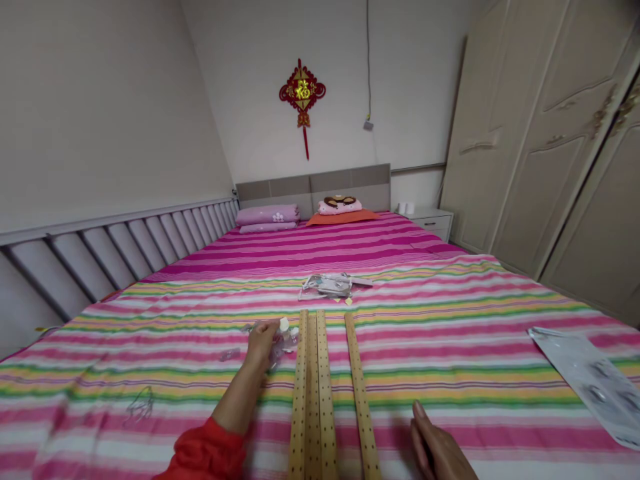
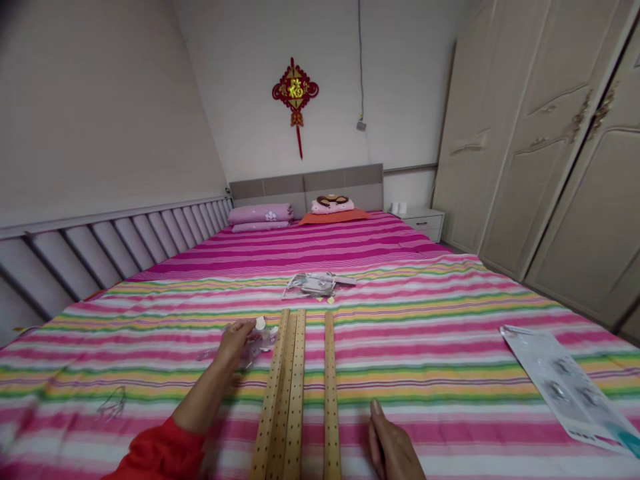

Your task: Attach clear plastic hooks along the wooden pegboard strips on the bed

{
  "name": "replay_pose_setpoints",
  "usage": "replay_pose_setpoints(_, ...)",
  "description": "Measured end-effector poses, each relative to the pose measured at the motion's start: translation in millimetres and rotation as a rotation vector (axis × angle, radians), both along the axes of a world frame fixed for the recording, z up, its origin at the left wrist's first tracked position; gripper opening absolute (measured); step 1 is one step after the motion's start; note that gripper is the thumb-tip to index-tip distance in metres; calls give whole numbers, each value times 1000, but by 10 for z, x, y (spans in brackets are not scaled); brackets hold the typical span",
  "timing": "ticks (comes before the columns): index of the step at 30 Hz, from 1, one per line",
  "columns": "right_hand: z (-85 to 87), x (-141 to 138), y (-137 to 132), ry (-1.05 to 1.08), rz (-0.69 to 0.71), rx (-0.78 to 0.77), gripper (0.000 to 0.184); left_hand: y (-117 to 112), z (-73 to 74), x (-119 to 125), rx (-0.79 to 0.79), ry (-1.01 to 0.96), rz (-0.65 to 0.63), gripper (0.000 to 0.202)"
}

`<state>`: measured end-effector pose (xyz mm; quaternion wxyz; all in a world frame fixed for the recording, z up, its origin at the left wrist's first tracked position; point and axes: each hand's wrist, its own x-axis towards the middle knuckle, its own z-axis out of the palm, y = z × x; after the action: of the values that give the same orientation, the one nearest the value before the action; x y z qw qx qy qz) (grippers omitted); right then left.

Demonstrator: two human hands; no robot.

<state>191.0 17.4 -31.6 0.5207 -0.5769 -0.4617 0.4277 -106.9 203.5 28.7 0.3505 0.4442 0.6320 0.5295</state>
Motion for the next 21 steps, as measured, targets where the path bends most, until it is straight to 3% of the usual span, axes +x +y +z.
replay_pose_setpoints(3,173,-151,8,73,86,-84,61,-244,113,85,-94,-511,-60,6)
replay_pose_setpoints(7,309,-333,4,201,105,-82,55,-675,236,304,-275,-841,-170,5)
replay_pose_setpoints(10,323,-412,2,307,153,-75,47,-1018,237,519,-352,-951,-269,6)
replay_pose_setpoints(14,319,-490,-29,407,146,-63,43,-1404,153,815,-462,-1057,-255,7)
replay_pose_setpoints(21,317,-536,-149,540,136,-12,45,-1805,-28,1126,-474,-1136,-333,9)
